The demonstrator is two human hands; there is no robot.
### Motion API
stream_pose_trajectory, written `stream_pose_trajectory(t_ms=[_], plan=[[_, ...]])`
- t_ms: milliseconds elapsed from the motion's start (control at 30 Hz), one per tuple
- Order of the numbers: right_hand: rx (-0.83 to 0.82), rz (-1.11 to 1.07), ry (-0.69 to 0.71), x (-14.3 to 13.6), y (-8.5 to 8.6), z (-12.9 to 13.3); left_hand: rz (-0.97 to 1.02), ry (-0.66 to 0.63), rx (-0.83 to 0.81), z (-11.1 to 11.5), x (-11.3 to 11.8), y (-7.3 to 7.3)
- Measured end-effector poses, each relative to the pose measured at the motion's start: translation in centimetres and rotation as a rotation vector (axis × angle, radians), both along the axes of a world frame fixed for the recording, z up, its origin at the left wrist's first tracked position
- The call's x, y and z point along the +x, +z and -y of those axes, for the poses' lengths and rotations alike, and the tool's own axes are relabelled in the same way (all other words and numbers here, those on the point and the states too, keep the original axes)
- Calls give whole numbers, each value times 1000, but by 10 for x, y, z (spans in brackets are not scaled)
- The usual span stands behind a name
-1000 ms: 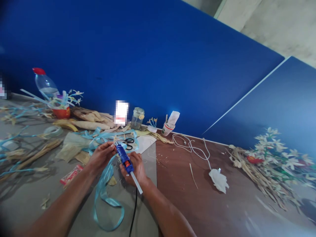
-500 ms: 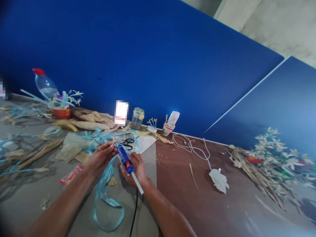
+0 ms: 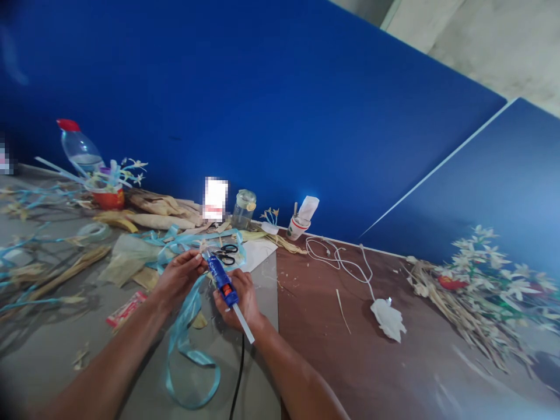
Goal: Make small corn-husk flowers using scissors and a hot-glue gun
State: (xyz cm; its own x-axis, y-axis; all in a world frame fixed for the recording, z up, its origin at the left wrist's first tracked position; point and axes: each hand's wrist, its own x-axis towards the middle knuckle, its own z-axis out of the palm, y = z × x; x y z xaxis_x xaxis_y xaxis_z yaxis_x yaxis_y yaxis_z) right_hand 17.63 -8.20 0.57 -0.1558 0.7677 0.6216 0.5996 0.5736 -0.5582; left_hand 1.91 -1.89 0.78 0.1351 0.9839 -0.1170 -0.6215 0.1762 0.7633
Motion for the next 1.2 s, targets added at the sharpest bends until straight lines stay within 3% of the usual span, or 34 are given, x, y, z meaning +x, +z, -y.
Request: stream_pose_trajectory(t_ms=[133,300,900,1200], plan=[[31,-15,11,-1,1,1,-134,125,42,-2,1,-4],[28,-7,19,-2,-1,-1,-294,168,147,-1,3,-5],[20,15,24,-2,2,1,-326,191,167,2,6,4],[27,41,0,0,2,1,-324,221,193,-1,6,-7]])
